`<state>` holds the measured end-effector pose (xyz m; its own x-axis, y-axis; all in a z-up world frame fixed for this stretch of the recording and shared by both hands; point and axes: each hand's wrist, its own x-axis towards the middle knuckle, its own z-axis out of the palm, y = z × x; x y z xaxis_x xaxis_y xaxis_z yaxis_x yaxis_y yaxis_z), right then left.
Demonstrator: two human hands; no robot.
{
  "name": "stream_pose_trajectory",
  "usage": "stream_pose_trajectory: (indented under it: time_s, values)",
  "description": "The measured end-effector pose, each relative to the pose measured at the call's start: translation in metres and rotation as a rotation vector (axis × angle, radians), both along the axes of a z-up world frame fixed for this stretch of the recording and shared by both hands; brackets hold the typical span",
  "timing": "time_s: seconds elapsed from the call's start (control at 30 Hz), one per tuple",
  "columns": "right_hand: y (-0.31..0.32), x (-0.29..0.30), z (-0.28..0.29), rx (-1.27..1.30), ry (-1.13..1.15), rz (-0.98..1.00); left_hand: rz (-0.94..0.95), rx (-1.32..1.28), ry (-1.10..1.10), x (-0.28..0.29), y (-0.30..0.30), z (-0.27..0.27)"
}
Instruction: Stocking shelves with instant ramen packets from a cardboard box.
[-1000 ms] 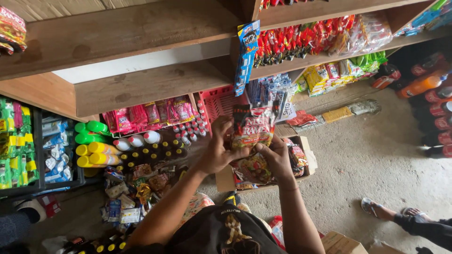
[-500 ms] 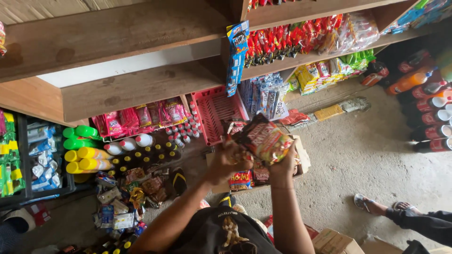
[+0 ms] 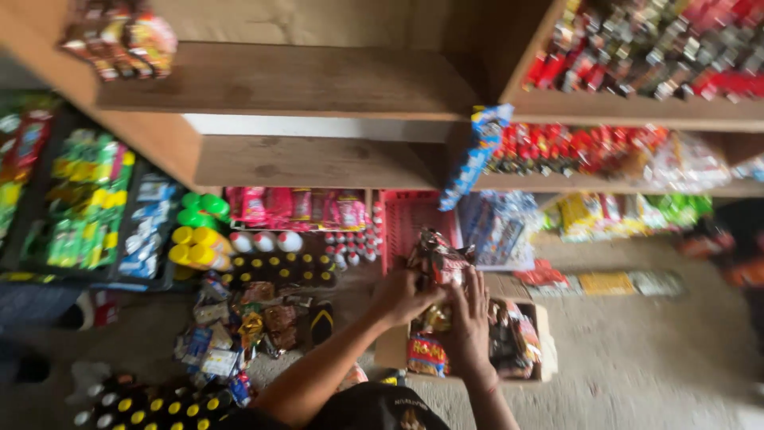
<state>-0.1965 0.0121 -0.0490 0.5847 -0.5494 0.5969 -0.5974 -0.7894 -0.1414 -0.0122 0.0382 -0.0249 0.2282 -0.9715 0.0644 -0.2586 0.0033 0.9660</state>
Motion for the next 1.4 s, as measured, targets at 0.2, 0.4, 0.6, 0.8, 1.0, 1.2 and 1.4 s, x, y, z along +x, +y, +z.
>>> stream_pose_trajectory:
  time_s: [0.2, 0.4, 0.6, 0.8, 1.0, 1.2, 1.4]
  values:
    - [-0.047, 0.023, -0.108, 1.286, -0.832, 0.281, -0.188, 0.000, 0.217, 0.072, 0.023, -0.025]
    - [-0.065, 0.142, -0.079, 1.236, -1.100, 0.120, 0.689, -0.273, -0.454, 0.147, 0.058, 0.007]
    - [-0.067, 0.310, -0.064, 1.129, -1.147, 0.347, 0.854, -0.534, 0.555, 0.246, 0.022, -0.086]
    - [-0.093, 0.486, -0.056, 1.165, -1.138, 0.637, 0.981, -0.547, 0.065, 0.366, -0.018, -0.058]
    - [-0.120, 0.617, -0.086, 0.929, -0.899, 0.573, 0.938, -0.443, -0.175, 0.463, -0.054, -0.051]
    - [-0.140, 0.691, -0.065, 0.865, -0.716, 0.357, 0.900, -0.713, -0.269, 0.545, -0.081, -0.048]
    - [-0.160, 0.748, -0.079, 0.681, -0.493, 0.318, 1.044, -0.647, -0.239, 0.632, -0.135, -0.129]
